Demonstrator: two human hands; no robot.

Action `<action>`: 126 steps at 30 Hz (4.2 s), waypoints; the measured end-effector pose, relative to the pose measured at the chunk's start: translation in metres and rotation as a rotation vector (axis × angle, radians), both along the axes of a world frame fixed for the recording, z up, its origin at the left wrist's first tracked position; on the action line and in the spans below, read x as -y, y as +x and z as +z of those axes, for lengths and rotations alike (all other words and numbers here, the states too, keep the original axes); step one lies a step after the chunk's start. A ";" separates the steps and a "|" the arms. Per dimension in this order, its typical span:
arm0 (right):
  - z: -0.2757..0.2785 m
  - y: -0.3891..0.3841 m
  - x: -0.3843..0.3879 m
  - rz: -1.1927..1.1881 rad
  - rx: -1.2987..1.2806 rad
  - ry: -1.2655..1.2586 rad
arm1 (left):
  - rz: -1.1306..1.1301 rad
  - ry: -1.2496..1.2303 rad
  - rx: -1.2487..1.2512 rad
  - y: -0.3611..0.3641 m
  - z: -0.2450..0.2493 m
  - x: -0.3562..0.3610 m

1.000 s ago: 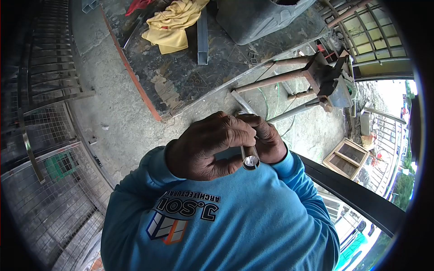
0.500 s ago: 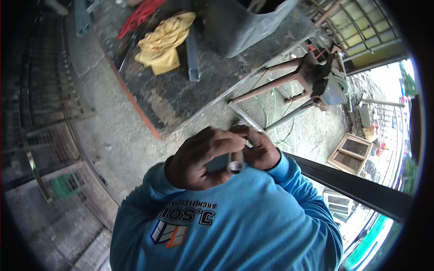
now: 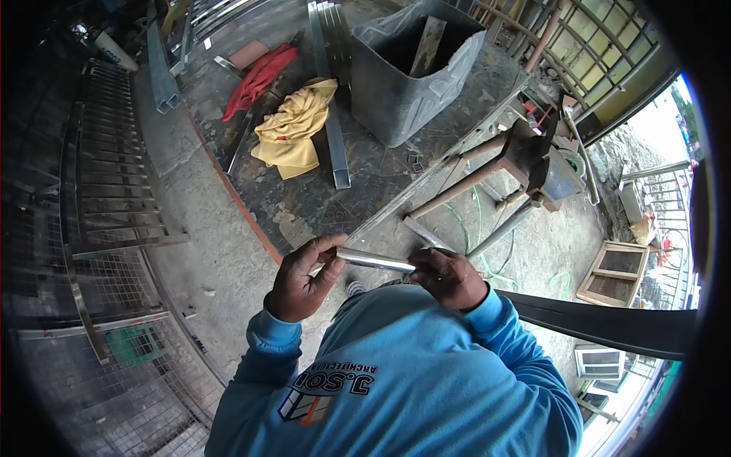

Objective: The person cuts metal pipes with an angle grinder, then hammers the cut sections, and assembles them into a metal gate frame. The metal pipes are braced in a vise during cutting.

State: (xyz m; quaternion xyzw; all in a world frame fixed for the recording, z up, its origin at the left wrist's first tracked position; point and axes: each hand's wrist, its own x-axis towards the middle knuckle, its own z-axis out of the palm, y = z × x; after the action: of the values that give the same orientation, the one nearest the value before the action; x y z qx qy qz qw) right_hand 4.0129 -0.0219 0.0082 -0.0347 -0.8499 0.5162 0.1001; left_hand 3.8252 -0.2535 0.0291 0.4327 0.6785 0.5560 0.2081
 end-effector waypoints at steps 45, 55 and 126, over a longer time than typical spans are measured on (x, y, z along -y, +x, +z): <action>0.026 -0.022 -0.045 0.177 0.245 0.255 | -0.008 -0.049 0.293 -0.009 -0.060 -0.001; 0.027 -0.023 -0.040 0.196 0.169 0.241 | -0.020 -0.170 0.428 -0.011 -0.058 -0.003; -0.026 -0.337 0.472 1.222 0.245 0.177 | 1.079 0.429 0.504 -0.031 -0.071 0.501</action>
State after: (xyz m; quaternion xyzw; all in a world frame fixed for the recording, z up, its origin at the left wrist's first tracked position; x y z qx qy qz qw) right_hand 3.6754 -0.4937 -0.0182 0.4068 -0.7611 0.4000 -0.3086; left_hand 3.7943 -0.7544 -0.0423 -0.0825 0.6048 0.7911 -0.0392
